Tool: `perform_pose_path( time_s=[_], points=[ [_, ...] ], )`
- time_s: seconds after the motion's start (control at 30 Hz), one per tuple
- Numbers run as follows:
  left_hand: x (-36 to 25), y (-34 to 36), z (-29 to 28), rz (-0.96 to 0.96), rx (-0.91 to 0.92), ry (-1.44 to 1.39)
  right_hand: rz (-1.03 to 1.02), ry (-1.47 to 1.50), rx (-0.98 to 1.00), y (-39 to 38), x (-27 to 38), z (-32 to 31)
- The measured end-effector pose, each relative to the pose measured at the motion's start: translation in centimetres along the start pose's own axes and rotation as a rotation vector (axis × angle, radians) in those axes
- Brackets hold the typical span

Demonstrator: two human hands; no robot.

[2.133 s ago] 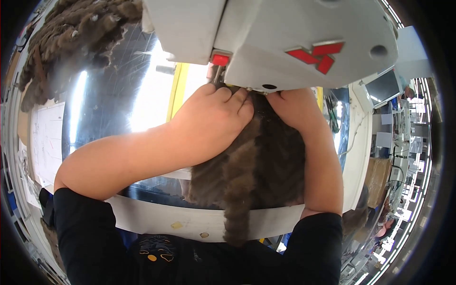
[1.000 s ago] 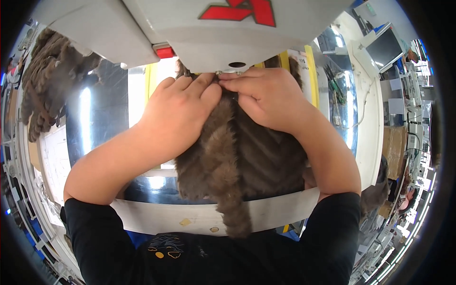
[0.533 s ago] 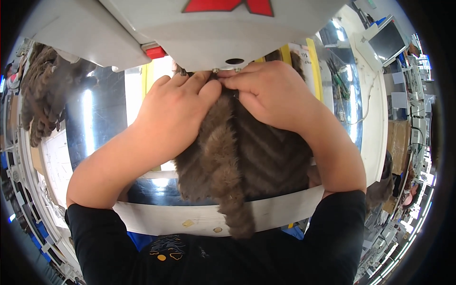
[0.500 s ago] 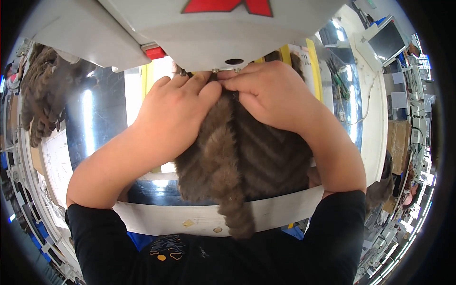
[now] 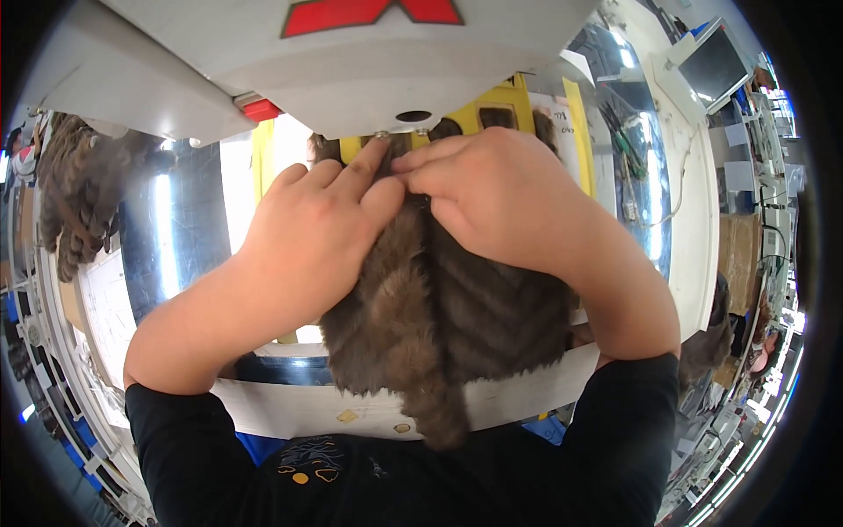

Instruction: Sewing straps and a decorative tail onto a fur product using an industrial sewing machine.

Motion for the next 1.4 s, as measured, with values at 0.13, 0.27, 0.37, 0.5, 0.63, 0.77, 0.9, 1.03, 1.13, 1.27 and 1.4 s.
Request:
perform_pose_path(
  time_s=[0.13,0.27,0.37,0.5,0.63,0.77,0.9,1.03,1.13,1.27,1.4],
  points=[
    [-0.3,-0.3,-0.1,0.012,0.028,0.021,0.01,0.027,0.018,-0.3,0.4,0.1],
    [-1.0,-0.7,-0.9,0.066,-0.02,0.031,0.029,0.001,0.053,-0.8,0.8,0.3],
    [-1.2,-0.7,-0.5,0.06,0.044,-0.03,-0.028,-0.056,0.027,-1.2,1.2,0.1],
    [-1.1,0.0,-0.3,0.084,-0.018,-0.079,0.122,-0.112,0.161,-0.6,0.3,-0.3],
    [-1.2,0.1,-0.6,0.086,-0.03,-0.083,0.231,-0.158,0.254,-0.6,0.3,-0.7],
    [-0.7,0.6,-0.7,0.086,-0.017,-0.063,0.008,-0.12,0.083,-0.4,0.2,-0.9],
    [-0.6,0.3,-0.7,0.098,0.02,0.009,0.026,-0.108,0.113,-0.2,0.1,-0.2],
    [-1.1,-0.3,-0.5,0.114,0.043,0.045,0.046,-0.134,0.155,-0.6,0.1,0.9],
    [-1.4,-1.0,0.1,0.087,0.041,0.063,0.138,-0.215,0.262,-0.5,0.5,1.3],
    [-2.6,-1.1,-0.4,0.081,0.034,0.111,0.105,-0.187,0.161,-1.2,0.5,0.8],
    [-4.7,-2.3,-3.5,0.03,-0.092,0.247,0.112,-0.185,0.201,-0.7,0.9,0.5]
  ],
)
Point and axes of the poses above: each hand's wrist, its own y-axis towards the middle knuckle, its own z-axis out of the palm, x = y × z, the point moved 8 cm from there along y, towards the middle knuckle, and after that the axes turned 14 degrees about y, right-handed, at the moved point
